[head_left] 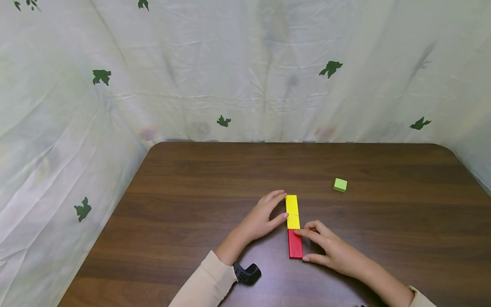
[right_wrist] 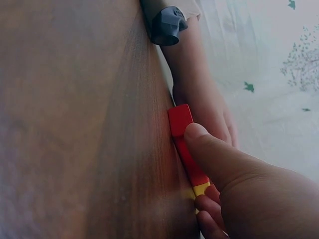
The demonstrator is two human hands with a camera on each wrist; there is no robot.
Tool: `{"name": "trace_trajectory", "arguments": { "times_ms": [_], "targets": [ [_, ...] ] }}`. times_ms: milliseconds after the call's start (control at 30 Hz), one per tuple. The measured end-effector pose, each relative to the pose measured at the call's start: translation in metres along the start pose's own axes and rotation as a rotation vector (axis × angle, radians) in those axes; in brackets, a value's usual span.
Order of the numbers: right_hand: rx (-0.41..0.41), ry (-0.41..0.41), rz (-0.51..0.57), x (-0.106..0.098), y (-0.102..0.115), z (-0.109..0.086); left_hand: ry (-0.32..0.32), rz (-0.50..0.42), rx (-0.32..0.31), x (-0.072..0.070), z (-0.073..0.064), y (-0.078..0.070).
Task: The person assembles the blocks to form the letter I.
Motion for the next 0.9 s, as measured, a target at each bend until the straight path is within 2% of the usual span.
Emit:
{"name": "trace_trajectory", "arguments": {
  "times_ms": [267,900],
  "targets": [
    [0.005,0.010,-0.002,0.000,0.000,0.000,-0.015,0.005,0.041,-0.001,-0.007,-0.009],
    [-0.005,0.010,-0.006,0.000,0.001,0.000,0.072,0.009,0.104,0.009,-0.017,-0.026]
  ]
}}
Point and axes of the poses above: each hand's wrist, its own z-axis towards the middle knuckle, its own x-axis out of the palm, y = z × x, the point moved 7 cm from there along z, towards the middle knuckle, and after that the axes turned 10 degrees about x, right-handed, at the moved point
